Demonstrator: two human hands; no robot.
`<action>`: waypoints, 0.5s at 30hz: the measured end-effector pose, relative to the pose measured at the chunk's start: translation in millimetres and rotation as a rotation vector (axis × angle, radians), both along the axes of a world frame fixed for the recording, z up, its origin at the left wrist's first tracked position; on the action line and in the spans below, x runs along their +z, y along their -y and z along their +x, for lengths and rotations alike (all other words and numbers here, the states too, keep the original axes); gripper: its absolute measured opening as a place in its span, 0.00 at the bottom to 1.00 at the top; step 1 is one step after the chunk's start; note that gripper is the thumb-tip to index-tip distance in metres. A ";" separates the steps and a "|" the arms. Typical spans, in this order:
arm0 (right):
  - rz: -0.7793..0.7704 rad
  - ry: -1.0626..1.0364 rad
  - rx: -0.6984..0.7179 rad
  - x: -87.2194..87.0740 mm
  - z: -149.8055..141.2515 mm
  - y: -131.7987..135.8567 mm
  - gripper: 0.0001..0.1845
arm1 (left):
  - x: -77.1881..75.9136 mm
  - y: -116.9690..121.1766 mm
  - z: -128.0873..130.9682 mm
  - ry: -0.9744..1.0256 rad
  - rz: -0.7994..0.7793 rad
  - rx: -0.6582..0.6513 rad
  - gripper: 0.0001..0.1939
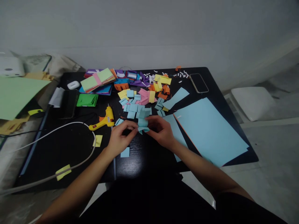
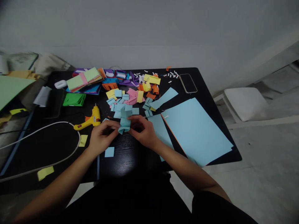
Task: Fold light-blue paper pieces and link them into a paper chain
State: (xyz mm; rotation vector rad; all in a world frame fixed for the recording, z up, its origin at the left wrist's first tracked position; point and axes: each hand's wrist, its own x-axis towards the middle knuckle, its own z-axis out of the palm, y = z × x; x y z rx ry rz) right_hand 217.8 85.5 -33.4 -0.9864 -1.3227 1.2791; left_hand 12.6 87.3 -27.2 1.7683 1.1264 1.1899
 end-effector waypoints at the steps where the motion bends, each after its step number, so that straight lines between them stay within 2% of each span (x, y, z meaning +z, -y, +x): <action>1: 0.019 0.030 -0.007 -1.0 0.3 0.2 0.19 | -0.1 -0.2 -1.2 -0.034 0.035 0.001 0.01; 6: 0.083 0.133 -0.060 -5.8 1.0 0.0 0.14 | 1.6 0.2 -2.0 -0.083 0.074 0.029 0.01; 11: 0.169 0.195 -0.136 -8.3 1.4 -3.4 0.05 | -2.0 1.0 0.4 -0.017 0.007 0.065 0.09; 15: 0.112 0.127 -0.111 -10.7 0.1 -4.3 0.06 | -6.8 -2.4 0.9 0.002 -0.035 0.093 0.14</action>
